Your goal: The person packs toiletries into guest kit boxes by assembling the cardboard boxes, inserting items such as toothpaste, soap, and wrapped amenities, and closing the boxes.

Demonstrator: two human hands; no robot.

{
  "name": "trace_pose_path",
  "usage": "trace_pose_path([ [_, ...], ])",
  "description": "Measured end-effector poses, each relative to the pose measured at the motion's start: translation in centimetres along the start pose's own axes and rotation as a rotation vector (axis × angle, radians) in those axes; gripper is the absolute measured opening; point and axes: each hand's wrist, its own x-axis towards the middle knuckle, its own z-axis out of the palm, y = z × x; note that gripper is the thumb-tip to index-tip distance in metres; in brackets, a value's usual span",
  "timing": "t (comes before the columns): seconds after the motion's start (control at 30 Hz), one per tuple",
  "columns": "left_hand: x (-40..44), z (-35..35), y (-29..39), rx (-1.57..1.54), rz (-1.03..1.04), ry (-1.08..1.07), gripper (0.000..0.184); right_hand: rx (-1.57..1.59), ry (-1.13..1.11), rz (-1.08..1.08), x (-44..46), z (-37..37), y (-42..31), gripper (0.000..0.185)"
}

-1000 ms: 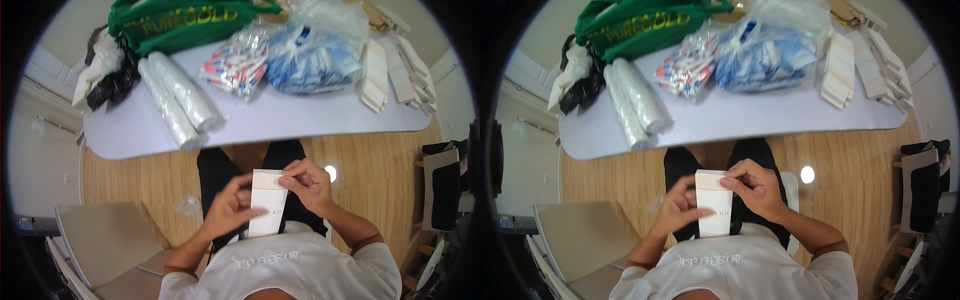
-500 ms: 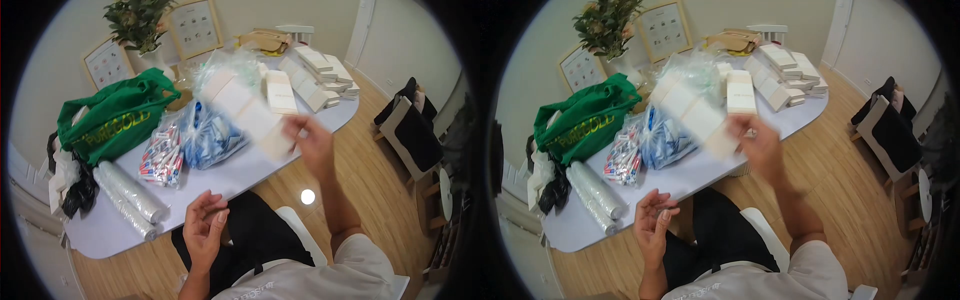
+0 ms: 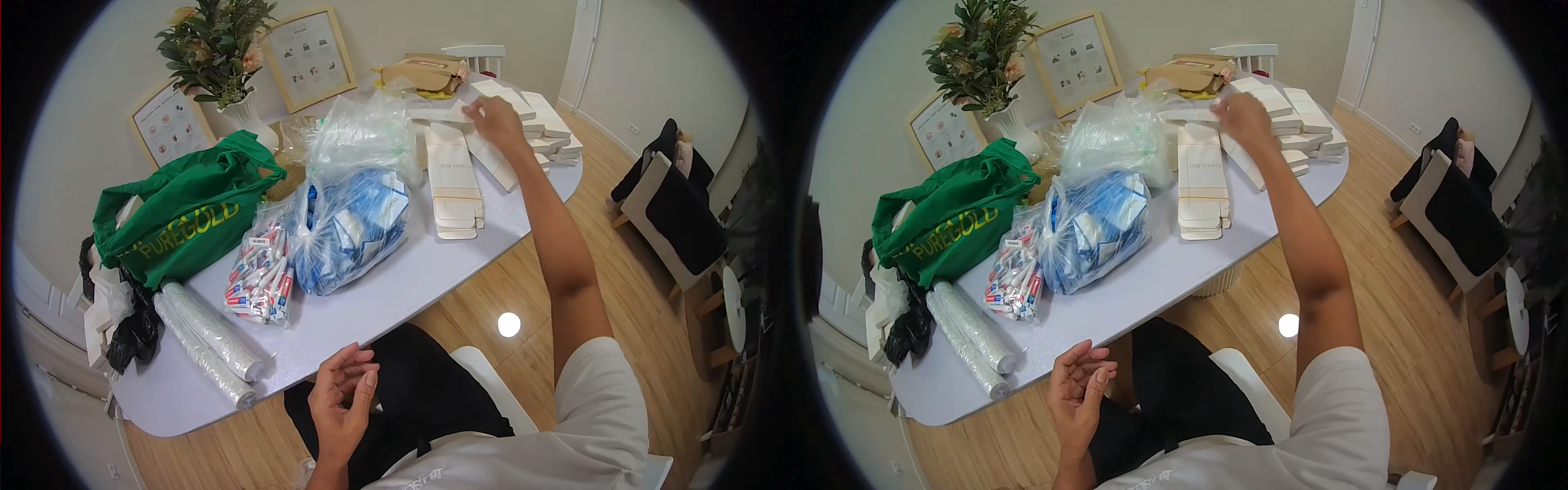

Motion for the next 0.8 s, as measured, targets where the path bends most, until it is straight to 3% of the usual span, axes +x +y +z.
trace_pose_path([
  [0.1,0.2,-0.1,-0.1,-0.001,-0.015,0.004,0.039,-0.087,-0.265,-0.057,-4.8,-0.5,-2.7,0.053],
  [0.2,0.6,0.4,0.6,0.019,-0.034,-0.032,0.037,-0.127,-0.363,-0.031,-9.4,-1.3,-4.4,0.058],
  [0.33,2.7,2.0,1.0,0.050,0.080,-0.123,0.035,-0.210,-0.303,-0.049,-14.0,-1.8,-5.9,0.067],
  [0.4,4.5,3.4,1.7,0.050,0.097,-0.142,0.032,-0.113,-0.236,-0.031,-15.4,-1.1,-6.4,0.064],
  [0.47,7.1,5.0,1.8,0.167,0.294,-0.200,0.028,-0.098,-0.175,-0.034,-15.9,-0.7,-6.0,0.060],
  [0.6,12.7,8.2,0.8,0.264,0.397,-0.223,0.027,0.007,-0.097,-0.070,-16.4,-1.4,-5.2,0.052],
  [0.7,16.3,10.7,-0.7,0.361,0.349,-0.157,0.033,0.092,-0.088,-0.084,-16.7,-2.4,-4.2,0.050],
  [0.77,18.2,12.4,-1.2,-0.197,-0.247,-0.193,0.041,0.152,-0.126,-0.064,-17.2,-3.1,-3.4,0.051],
  [0.8,18.7,12.7,-0.6,-0.199,-0.250,-0.196,0.041,0.232,-0.128,-0.056,-17.4,-3.6,-3.2,0.048],
])
